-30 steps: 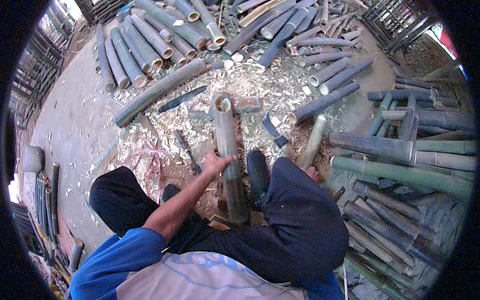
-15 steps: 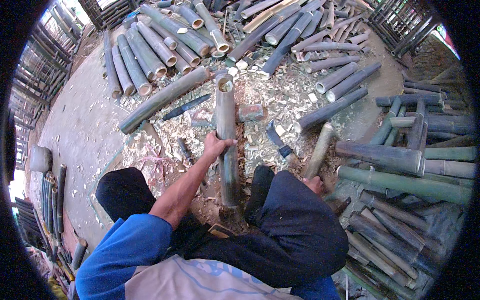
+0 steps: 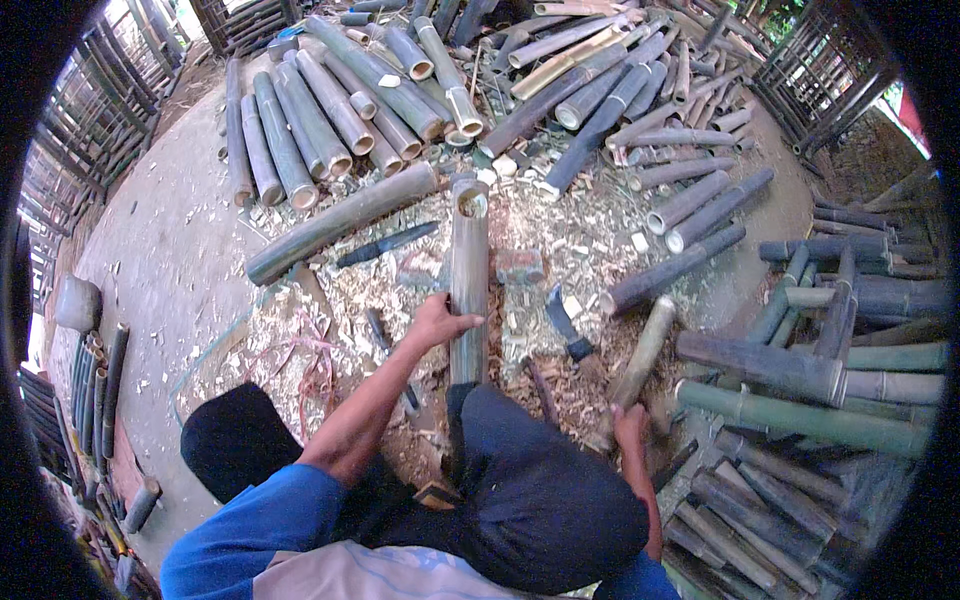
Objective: The person crafts bamboo furniture by using a knife to hollow out and shape bamboo stalks, fitting them together by hand and smoothing the joints.
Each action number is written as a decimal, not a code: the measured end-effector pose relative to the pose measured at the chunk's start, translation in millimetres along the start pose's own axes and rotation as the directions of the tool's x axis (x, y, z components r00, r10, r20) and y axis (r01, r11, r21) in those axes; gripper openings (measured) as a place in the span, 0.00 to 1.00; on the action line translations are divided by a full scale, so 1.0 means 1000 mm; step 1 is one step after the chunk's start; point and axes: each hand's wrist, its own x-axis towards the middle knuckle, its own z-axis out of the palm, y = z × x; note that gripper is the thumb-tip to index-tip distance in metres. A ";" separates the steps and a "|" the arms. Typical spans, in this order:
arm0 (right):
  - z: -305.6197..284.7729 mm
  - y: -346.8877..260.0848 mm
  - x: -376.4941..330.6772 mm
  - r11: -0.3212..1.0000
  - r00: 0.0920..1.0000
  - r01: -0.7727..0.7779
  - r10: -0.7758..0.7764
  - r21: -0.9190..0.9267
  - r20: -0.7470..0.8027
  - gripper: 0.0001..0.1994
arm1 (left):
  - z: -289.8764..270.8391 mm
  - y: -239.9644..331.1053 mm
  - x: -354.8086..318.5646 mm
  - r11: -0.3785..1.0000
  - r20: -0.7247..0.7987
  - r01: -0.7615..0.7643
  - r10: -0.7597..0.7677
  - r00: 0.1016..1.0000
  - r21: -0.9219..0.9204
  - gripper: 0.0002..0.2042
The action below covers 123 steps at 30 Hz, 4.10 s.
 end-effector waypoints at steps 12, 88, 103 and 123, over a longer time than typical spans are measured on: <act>-0.049 -0.184 -0.031 0.901 0.885 0.429 -0.406 0.064 -0.227 0.16 | -0.137 -0.101 0.098 0.657 -0.166 0.006 0.182 0.969 0.754 0.25; -0.047 -0.448 0.593 0.330 0.943 0.031 0.302 0.943 -0.136 0.24 | -0.004 0.139 0.260 0.818 0.038 -0.086 0.078 0.996 0.569 0.16; -0.141 -0.376 0.446 -0.484 0.974 -0.127 -0.224 0.866 0.018 0.30 | -0.006 0.132 0.257 0.828 0.056 -0.136 0.125 0.991 0.544 0.16; -0.069 -0.306 0.508 0.671 0.923 0.022 0.271 0.741 -0.272 0.26 | 0.008 0.142 0.255 0.804 0.087 -0.131 0.099 0.991 0.580 0.17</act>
